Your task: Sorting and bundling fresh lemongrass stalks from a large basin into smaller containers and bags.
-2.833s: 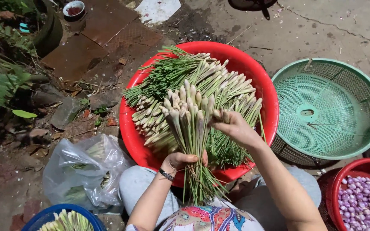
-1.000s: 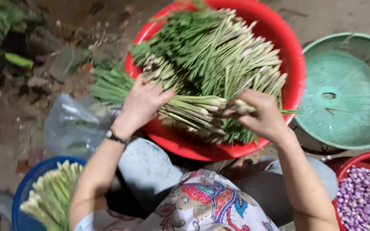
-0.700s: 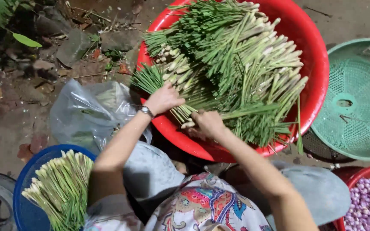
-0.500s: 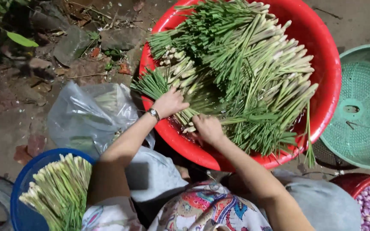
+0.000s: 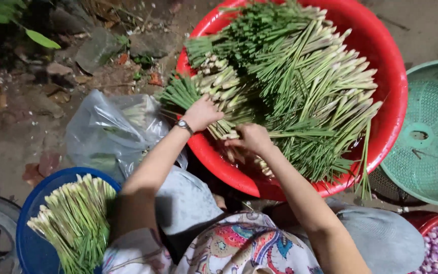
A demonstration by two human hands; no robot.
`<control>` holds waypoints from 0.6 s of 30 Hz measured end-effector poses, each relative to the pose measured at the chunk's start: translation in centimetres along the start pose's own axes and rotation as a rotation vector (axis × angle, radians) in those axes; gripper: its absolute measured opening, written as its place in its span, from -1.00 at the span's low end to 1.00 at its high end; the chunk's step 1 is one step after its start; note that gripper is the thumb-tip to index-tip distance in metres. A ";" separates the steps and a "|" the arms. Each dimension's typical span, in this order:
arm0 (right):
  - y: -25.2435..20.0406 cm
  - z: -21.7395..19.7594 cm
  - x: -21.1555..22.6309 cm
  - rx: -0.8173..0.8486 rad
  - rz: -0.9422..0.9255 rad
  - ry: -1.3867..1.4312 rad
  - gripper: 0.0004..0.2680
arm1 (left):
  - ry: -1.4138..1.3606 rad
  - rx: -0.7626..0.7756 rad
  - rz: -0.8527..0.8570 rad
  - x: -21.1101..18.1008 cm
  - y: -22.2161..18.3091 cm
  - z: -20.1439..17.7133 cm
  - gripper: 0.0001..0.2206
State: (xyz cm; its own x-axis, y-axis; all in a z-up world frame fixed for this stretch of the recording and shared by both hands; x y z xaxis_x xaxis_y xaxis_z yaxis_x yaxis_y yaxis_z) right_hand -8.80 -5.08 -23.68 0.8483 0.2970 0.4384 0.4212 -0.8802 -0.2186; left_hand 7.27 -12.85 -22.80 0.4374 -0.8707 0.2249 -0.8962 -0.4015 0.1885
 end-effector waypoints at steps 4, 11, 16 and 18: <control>-1.8 -9.9 1.4 -0.413 0.011 0.325 -0.64 | -0.084 0.229 -0.163 5.0 -1.9 -4.6 -0.79; -10.6 -28.9 6.3 -0.842 -0.134 0.861 -0.79 | -0.633 0.258 -0.863 11.4 -1.8 -8.3 -0.27; -8.5 -24.0 0.7 -0.780 0.009 1.131 -0.73 | -1.416 -0.037 -0.973 3.1 5.6 -13.4 -0.35; -7.7 -22.0 -0.2 -0.766 0.067 1.167 -0.74 | -1.529 -0.054 -0.964 0.0 7.7 -12.0 -0.34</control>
State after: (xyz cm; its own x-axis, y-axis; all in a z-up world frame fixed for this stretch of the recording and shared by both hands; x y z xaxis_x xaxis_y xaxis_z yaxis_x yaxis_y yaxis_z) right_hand -19.28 -6.54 -2.92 -0.0538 0.1044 0.9931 -0.2082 -0.9738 0.0911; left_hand 1.27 -12.54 -9.92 0.2718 0.1608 -0.9488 -0.3794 -0.8882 -0.2592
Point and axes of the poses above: each hand's wrist, its own y-axis towards the middle knuckle, its own z-axis out of the palm, x = y × z, the point moved 6 cm from there along y, towards the middle knuckle, and after that the axes turned 3 degrees about x, right-handed, at the moved point
